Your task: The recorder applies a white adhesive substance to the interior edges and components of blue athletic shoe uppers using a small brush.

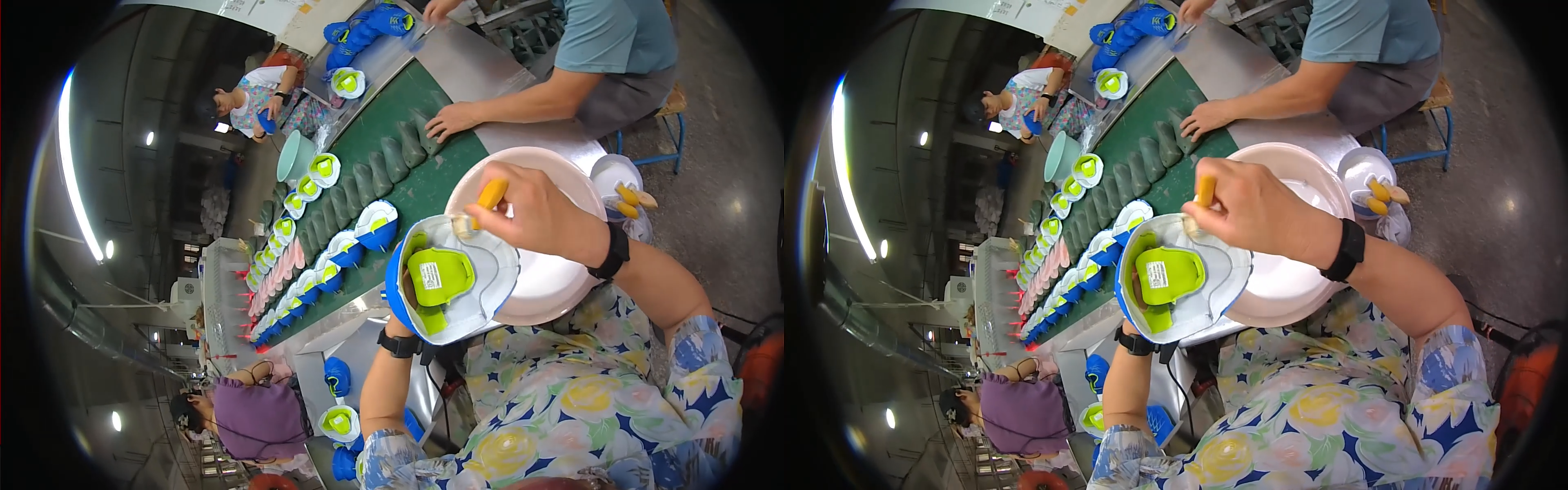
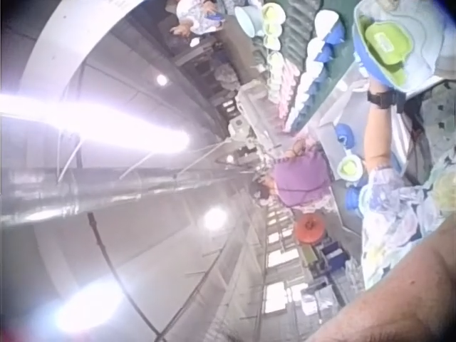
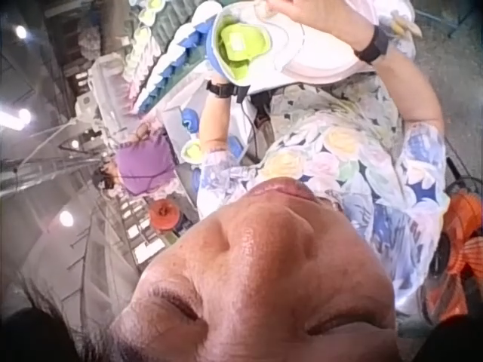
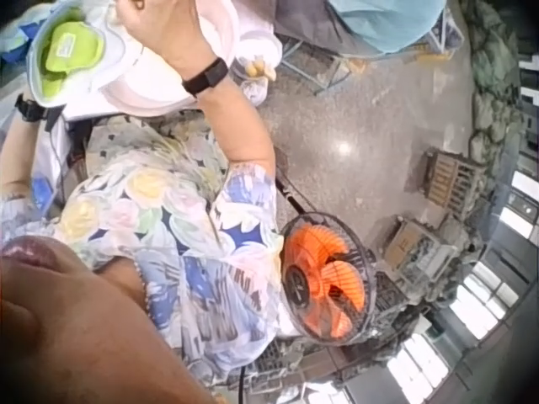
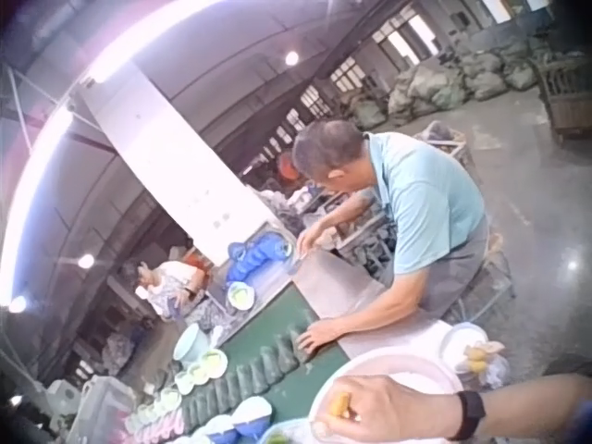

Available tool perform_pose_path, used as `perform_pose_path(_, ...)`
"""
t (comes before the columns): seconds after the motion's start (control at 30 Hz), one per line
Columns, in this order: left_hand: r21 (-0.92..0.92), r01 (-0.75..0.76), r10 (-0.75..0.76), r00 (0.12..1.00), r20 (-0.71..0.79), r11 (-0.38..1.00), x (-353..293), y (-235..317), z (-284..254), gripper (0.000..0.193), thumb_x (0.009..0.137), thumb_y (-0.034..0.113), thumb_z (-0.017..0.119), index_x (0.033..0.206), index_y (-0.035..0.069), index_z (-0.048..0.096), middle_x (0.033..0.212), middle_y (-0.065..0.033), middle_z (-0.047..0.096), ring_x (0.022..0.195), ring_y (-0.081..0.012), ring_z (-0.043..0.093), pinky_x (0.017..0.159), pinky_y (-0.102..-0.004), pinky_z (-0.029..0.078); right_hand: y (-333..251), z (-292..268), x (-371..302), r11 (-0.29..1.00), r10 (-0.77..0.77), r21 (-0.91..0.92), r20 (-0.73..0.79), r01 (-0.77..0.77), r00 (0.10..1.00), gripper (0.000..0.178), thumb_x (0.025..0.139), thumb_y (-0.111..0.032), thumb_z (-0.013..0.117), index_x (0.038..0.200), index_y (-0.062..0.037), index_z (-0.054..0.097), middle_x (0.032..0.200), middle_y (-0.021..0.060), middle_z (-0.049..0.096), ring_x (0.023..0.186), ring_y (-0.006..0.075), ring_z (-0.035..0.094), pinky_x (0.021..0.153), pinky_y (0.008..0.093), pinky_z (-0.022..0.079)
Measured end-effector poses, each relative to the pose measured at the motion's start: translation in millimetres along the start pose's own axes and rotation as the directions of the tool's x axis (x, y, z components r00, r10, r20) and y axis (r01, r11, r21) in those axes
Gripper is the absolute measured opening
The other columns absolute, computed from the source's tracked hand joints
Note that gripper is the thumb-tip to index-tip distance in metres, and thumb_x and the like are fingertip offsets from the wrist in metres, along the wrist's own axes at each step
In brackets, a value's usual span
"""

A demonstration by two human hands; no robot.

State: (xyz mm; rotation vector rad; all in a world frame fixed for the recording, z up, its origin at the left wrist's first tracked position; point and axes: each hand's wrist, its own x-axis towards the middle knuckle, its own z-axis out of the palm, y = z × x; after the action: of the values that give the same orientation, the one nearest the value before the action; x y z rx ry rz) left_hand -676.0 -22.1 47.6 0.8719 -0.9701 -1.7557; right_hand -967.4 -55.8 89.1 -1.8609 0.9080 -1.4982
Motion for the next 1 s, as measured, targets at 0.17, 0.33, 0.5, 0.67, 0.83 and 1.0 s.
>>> perform_pose_path(0.17,-0.027,-0.196,0.192,0.974,-0.119,0.980,3.1,-5.5,-17.4,0.045,0.100,0.030,0.049,0.140,0.011,0.042,0.125,-0.0135,0.059,0.108,-0.0274,0.063,0.091,-0.0449,0.053,6.7,-7.8,-5.8,0.928,0.370,0.003,0.079,-0.372,0.925,0.025,0.081,-0.017,0.071,0.081,0.0028,0.057,0.065,0.0155,0.062,0.056,0.0255,0.062,0.054,0.0352,0.046)
perform_pose_path(0.33,0.166,-0.276,0.321,0.763,-0.561,0.947,36.0,-15.4,-91.7,0.042,0.099,0.029,0.051,0.137,0.012,0.044,0.116,-0.0124,0.063,0.098,-0.0262,0.066,0.082,-0.0420,0.057,13.8,-16.0,-25.8,0.944,0.330,0.007,0.019,-0.330,0.944,0.025,0.084,-0.020,0.072,0.080,0.0006,0.057,0.058,0.0048,0.058,0.051,0.0105,0.052,0.050,0.0274,0.042)
perform_pose_path(0.5,0.403,-0.069,0.265,0.852,-0.452,0.912,64.9,-21.5,-147.7,0.023,0.100,0.020,0.048,0.122,0.014,0.048,0.094,-0.0057,0.063,0.070,-0.0180,0.062,0.057,-0.0319,0.053,19.0,-22.0,-56.0,0.899,0.425,0.083,0.081,-0.431,0.902,0.021,0.082,-0.017,0.074,0.079,-0.0018,0.059,0.066,0.0053,0.060,0.057,0.0107,0.054,0.055,0.0262,0.044)
perform_pose_path(0.67,0.161,-0.132,0.193,0.867,-0.459,0.978,125.7,-59.7,-189.1,0.022,0.102,0.016,0.044,0.123,0.015,0.046,0.106,-0.0073,0.061,0.088,-0.0222,0.063,0.069,-0.0369,0.057,28.1,-25.7,-81.3,0.823,0.559,0.037,0.122,-0.567,0.820,0.019,0.082,-0.015,0.074,0.081,-0.0011,0.061,0.071,0.0067,0.063,0.062,0.0120,0.057,0.058,0.0257,0.045)
perform_pose_path(0.83,0.832,0.347,0.436,0.727,-0.531,0.434,158.9,-85.2,-249.1,0.049,0.098,0.007,0.044,0.145,0.009,0.031,0.118,-0.0153,0.059,0.105,-0.0309,0.060,0.078,-0.0426,0.057,31.9,-26.5,-84.4,0.791,0.612,-0.052,0.089,-0.610,0.786,0.018,0.081,-0.012,0.074,0.080,-0.0024,0.059,0.075,0.0067,0.065,0.065,0.0153,0.063,0.058,0.0275,0.047)
perform_pose_path(1.0,0.970,0.242,0.614,0.767,-0.188,-0.005,86.7,-56.4,-264.0,0.049,0.087,0.001,0.054,0.135,-0.003,0.045,0.113,-0.0227,0.062,0.106,-0.0354,0.061,0.093,-0.0433,0.047,39.6,-25.8,-83.9,0.830,0.549,-0.144,0.037,-0.539,0.835,0.020,0.081,-0.013,0.075,0.081,-0.0043,0.057,0.073,0.0089,0.062,0.062,0.0203,0.063,0.057,0.0308,0.048)
